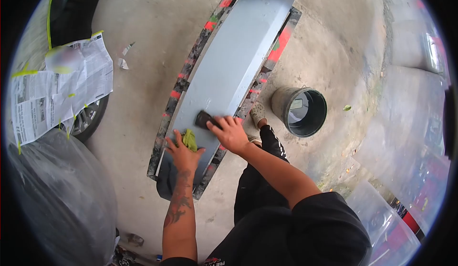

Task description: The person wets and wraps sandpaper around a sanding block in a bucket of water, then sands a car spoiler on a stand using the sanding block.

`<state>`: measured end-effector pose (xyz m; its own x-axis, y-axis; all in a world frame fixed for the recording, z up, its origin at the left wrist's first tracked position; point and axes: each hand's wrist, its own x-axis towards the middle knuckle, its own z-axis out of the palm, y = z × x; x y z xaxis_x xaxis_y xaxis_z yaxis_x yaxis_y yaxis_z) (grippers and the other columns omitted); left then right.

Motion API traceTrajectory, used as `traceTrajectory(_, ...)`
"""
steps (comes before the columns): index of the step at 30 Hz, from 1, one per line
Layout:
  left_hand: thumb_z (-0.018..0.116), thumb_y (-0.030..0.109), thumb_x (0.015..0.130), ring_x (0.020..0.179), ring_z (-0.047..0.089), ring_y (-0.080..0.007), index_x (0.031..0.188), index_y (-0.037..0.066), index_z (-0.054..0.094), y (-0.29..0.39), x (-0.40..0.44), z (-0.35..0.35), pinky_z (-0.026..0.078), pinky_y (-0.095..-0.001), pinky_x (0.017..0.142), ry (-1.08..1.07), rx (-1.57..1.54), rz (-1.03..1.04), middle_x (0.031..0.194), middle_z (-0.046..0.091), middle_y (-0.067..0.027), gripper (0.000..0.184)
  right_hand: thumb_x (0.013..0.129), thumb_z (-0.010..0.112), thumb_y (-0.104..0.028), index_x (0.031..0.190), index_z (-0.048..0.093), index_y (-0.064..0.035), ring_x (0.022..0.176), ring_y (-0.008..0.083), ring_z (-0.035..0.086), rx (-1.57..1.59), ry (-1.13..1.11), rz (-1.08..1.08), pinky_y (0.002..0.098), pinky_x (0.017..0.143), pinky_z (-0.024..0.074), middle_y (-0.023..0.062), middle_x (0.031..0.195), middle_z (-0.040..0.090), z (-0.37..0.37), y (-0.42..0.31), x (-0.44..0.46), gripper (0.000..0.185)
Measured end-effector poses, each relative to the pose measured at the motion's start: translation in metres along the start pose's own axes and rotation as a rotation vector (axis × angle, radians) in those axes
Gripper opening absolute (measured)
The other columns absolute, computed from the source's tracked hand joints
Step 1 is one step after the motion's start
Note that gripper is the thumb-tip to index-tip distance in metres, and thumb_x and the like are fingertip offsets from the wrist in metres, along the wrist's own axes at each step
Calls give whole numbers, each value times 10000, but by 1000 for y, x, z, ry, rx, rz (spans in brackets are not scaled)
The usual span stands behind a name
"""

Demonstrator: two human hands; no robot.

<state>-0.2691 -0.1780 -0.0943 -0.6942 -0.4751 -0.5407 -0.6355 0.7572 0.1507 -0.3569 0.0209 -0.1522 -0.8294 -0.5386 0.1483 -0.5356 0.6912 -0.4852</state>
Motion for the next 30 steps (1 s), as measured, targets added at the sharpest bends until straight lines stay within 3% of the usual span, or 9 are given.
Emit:
traceTrajectory(3, 985, 380, 634, 1473, 142, -665, 1659, 185, 146, -10, 3, 8, 298, -661, 1209, 17, 13, 25, 1657, 118, -334, 1339, 898, 607, -130, 1380, 590, -207, 1125, 292, 568, -55, -114, -176, 446, 891, 478, 85, 1281, 588, -15, 24, 15, 488)
traceTrajectory(7, 985, 377, 634, 1502, 135, -613, 1657, 156, 135, 0, -4, 0, 228, -657, 1232, -22, -8, -2, 1650, 116, -349, 1348, 941, 612, -162, 1430, 555, -210, 1028, 342, 586, -157, 205, 270, 490, 814, 508, 72, 1189, 616, -35, 108, 112, 495)
traceTrajectory(9, 985, 376, 634, 1522, 133, -577, 1655, 129, 131, 5, -3, -4, 184, -654, 1248, -39, -20, -24, 1643, 122, -360, 1354, 936, 607, -154, 1474, 538, -241, 1034, 340, 584, -165, 161, 412, 487, 815, 503, 88, 1203, 608, -40, 91, 122, 549)
traceTrajectory(15, 990, 368, 624, 1531, 141, -552, 1650, 97, 134, -2, 0, -1, 161, -653, 1254, -28, -14, 7, 1635, 160, -357, 1363, 918, 575, -130, 1512, 513, -253, 1030, 285, 557, 4, -146, -164, 443, 846, 485, 106, 1207, 574, 10, -28, 19, 610)
traceTrajectory(18, 994, 375, 613, 1531, 143, -550, 1649, 99, 140, -2, -1, 2, 163, -653, 1253, -2, -1, 7, 1633, 175, -354, 1371, 914, 580, -131, 1509, 511, -252, 1014, 279, 559, -127, -110, -244, 429, 824, 482, 91, 1147, 565, 2, 18, 63, 611)
traceTrajectory(20, 994, 382, 608, 1533, 145, -546, 1649, 100, 146, 4, -3, -1, 170, -653, 1252, -6, -17, -18, 1634, 178, -349, 1372, 908, 591, -132, 1475, 534, -224, 970, 305, 571, -128, 28, 139, 445, 771, 485, 103, 1091, 579, -11, 59, 120, 577)
traceTrajectory(23, 989, 387, 616, 1533, 150, -537, 1643, 86, 164, 4, -2, -1, 167, -658, 1250, -13, -19, -36, 1630, 192, -348, 1351, 917, 584, -145, 1453, 554, -196, 951, 314, 578, -167, 133, 390, 458, 760, 491, 107, 1097, 588, -15, 55, 149, 539)
traceTrajectory(26, 984, 392, 623, 1529, 153, -538, 1636, 77, 182, 3, -1, -1, 158, -664, 1249, -14, -32, -2, 1621, 212, -347, 1331, 940, 576, -190, 1447, 564, -204, 1009, 289, 566, -124, -26, 114, 448, 791, 492, 84, 1128, 573, 24, -25, 85, 508)
traceTrajectory(30, 987, 384, 620, 1479, 172, -638, 1641, 160, 192, -17, 3, 12, 311, -666, 1203, 32, 38, 56, 1644, 172, -309, 1314, 944, 567, -194, 1460, 549, -210, 1053, 282, 556, 26, -232, -274, 426, 840, 496, 82, 1162, 554, 26, -41, 65, 516)
